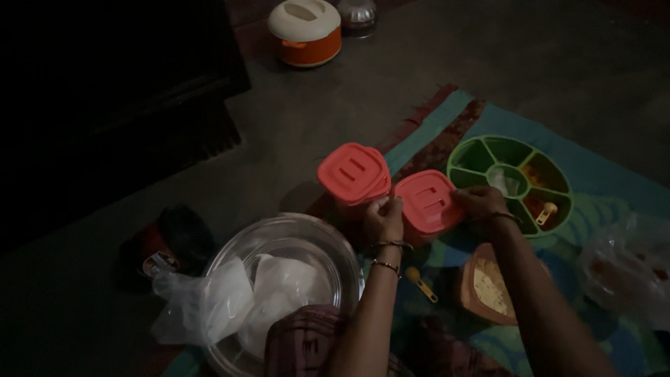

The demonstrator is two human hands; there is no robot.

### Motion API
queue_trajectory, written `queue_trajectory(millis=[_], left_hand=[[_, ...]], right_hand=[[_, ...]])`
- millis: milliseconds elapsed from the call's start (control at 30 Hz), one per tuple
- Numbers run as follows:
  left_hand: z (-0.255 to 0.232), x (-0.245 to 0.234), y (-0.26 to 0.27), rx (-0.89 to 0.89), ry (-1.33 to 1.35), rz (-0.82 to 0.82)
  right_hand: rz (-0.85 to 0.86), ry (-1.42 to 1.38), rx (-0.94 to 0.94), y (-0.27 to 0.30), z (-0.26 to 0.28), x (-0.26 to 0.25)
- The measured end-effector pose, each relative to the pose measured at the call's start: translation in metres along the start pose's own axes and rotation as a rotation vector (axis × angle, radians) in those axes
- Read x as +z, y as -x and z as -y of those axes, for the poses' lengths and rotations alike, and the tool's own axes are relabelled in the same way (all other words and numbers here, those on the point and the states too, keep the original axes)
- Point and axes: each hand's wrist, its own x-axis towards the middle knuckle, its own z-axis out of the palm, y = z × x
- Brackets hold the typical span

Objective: The person sits on a mat and transfers a white granular substance from a plastic bag into a small container using a spoon. They then handle several plastic containers with red lids, stacking them, and continue scooping the substance into a metal bowl.

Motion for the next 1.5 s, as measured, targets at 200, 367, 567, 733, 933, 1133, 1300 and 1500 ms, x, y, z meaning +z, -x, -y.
queue_trajectory(millis=[200, 367, 567, 733, 933, 1133, 1300, 1500], left_hand=[[-0.017, -0.009, 0.010, -0.059, -0.081, 0.002], [-0.010, -0.004, 0.006, -0.049, -0.014, 0.003], [0.011, 0.003, 0.003, 0.103, 0.036, -0.017], [0.020, 0.006, 0.008, 0.112, -0.051, 0.023], [0.024, -0.006, 0.022, 0.114, -0.093, 0.087], [0.021, -0.003, 0.024, 0.170, -0.167, 0.061], [0.024, -0.003, 0.020, 0.130, -0.205, 0.067], [0.049, 0.007, 0.008, 0.251, -0.064, 0.048]], right_hand=[[0.011, -0.067, 0.022, 0.000, 0.006, 0.005], [0.046, 0.057, 0.111, 0.013, 0.028, 0.001], [0.266, -0.023, 0.246, 0.047, 0.038, -0.029], [0.233, 0.035, 0.222, 0.059, 0.047, -0.029], [0.136, 0.005, 0.124, 0.048, 0.062, 0.000], [0.074, 0.050, 0.129, 0.036, 0.050, 0.004], [-0.003, 0.056, 0.136, 0.025, 0.047, 0.013], [-0.041, 0.071, 0.179, 0.039, 0.055, 0.013]])
